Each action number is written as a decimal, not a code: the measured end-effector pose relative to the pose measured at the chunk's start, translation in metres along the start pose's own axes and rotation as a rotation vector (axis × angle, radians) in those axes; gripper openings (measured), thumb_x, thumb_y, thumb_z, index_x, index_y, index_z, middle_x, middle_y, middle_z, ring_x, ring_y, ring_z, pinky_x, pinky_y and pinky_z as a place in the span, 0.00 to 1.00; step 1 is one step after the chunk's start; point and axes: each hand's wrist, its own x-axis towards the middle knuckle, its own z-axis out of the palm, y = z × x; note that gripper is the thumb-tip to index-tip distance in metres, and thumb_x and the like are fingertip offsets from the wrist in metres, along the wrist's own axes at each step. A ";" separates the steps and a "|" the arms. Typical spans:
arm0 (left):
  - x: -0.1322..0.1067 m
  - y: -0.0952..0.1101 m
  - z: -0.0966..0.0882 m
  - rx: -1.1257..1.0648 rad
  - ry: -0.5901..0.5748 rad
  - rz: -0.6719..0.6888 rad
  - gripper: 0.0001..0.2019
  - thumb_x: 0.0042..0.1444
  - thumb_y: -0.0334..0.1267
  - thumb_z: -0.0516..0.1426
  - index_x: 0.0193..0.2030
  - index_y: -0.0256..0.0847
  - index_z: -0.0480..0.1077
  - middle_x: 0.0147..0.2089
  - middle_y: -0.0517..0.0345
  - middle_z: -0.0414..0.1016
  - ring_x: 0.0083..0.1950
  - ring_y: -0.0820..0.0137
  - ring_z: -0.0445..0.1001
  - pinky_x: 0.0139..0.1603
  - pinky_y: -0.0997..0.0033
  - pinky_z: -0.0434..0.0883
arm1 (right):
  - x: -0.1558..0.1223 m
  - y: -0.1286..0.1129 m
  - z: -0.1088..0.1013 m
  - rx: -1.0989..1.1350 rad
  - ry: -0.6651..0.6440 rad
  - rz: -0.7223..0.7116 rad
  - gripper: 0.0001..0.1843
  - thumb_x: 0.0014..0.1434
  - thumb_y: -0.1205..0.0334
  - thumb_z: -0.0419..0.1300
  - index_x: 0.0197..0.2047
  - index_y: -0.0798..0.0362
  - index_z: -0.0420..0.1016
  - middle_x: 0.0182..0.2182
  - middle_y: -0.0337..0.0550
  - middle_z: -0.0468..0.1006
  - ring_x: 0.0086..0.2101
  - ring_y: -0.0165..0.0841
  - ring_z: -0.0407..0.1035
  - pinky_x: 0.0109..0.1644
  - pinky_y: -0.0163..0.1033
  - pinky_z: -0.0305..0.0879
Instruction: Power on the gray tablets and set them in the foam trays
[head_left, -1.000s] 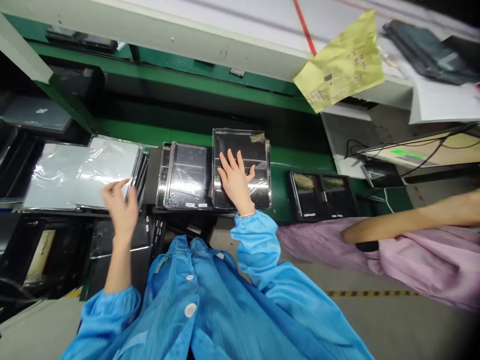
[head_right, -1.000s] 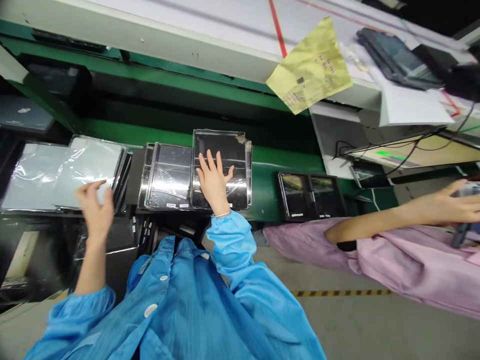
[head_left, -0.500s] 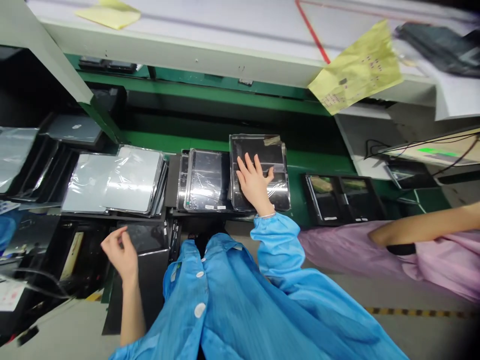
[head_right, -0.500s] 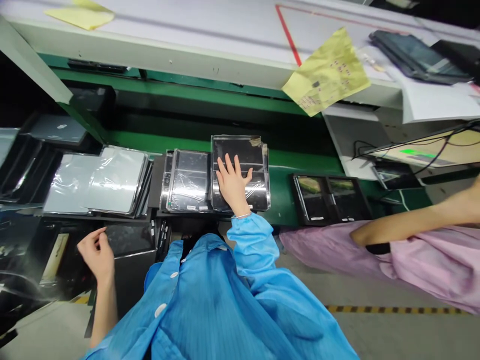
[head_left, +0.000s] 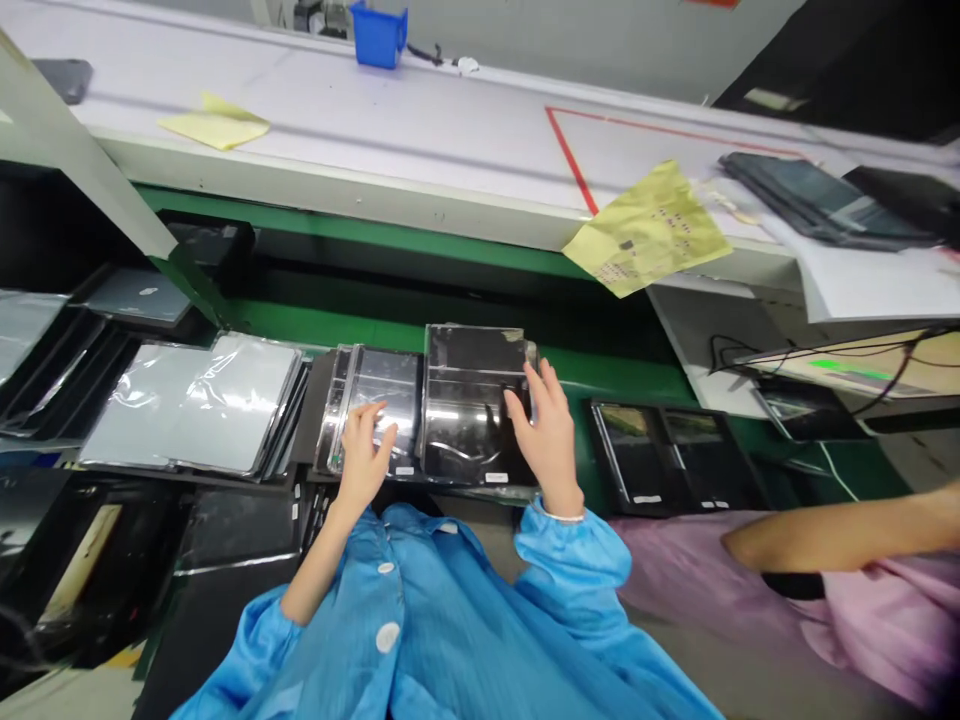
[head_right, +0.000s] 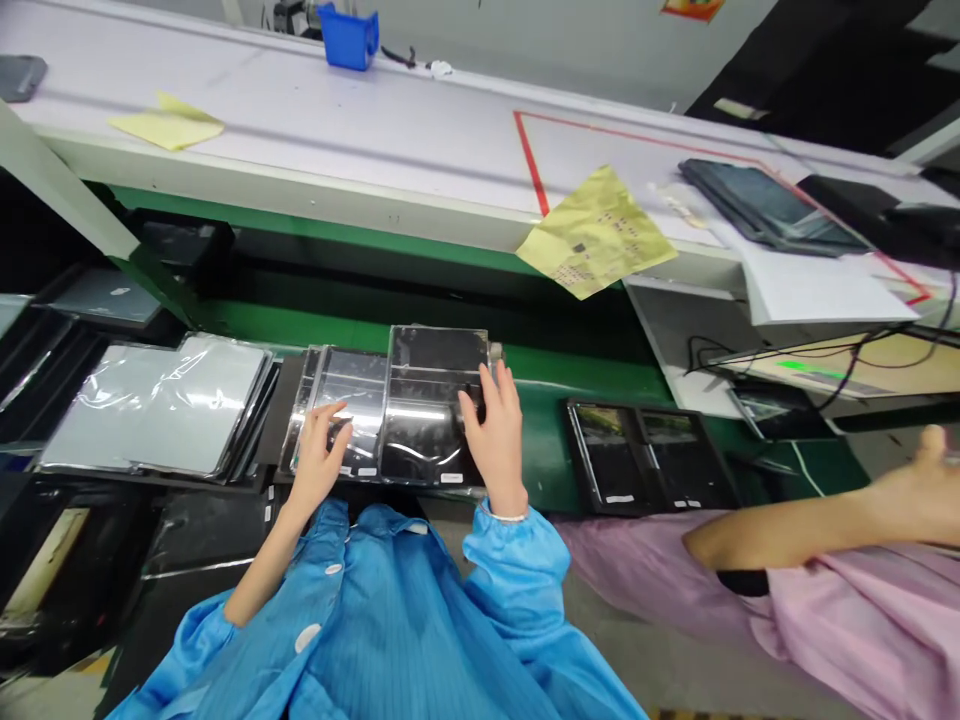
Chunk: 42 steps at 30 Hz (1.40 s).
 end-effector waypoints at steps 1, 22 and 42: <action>0.005 0.003 0.013 -0.028 -0.040 -0.007 0.18 0.68 0.48 0.56 0.60 0.46 0.71 0.55 0.48 0.72 0.53 0.61 0.76 0.56 0.56 0.73 | 0.000 0.014 -0.006 0.007 0.034 0.048 0.33 0.69 0.40 0.54 0.68 0.53 0.71 0.71 0.59 0.66 0.70 0.50 0.59 0.73 0.61 0.58; 0.042 0.043 -0.023 -0.306 0.076 -0.406 0.43 0.51 0.54 0.68 0.73 0.53 0.61 0.73 0.53 0.68 0.74 0.50 0.66 0.73 0.51 0.69 | -0.024 -0.051 0.030 0.510 -0.317 0.018 0.44 0.71 0.54 0.57 0.81 0.45 0.37 0.79 0.44 0.45 0.76 0.41 0.44 0.78 0.52 0.53; 0.113 -0.045 -0.038 0.050 -0.058 -0.389 0.34 0.34 0.63 0.70 0.40 0.44 0.65 0.39 0.58 0.73 0.43 0.57 0.76 0.49 0.54 0.74 | 0.000 0.057 0.018 -0.071 -0.056 0.450 0.51 0.45 0.24 0.69 0.58 0.56 0.74 0.44 0.55 0.75 0.52 0.56 0.70 0.58 0.62 0.70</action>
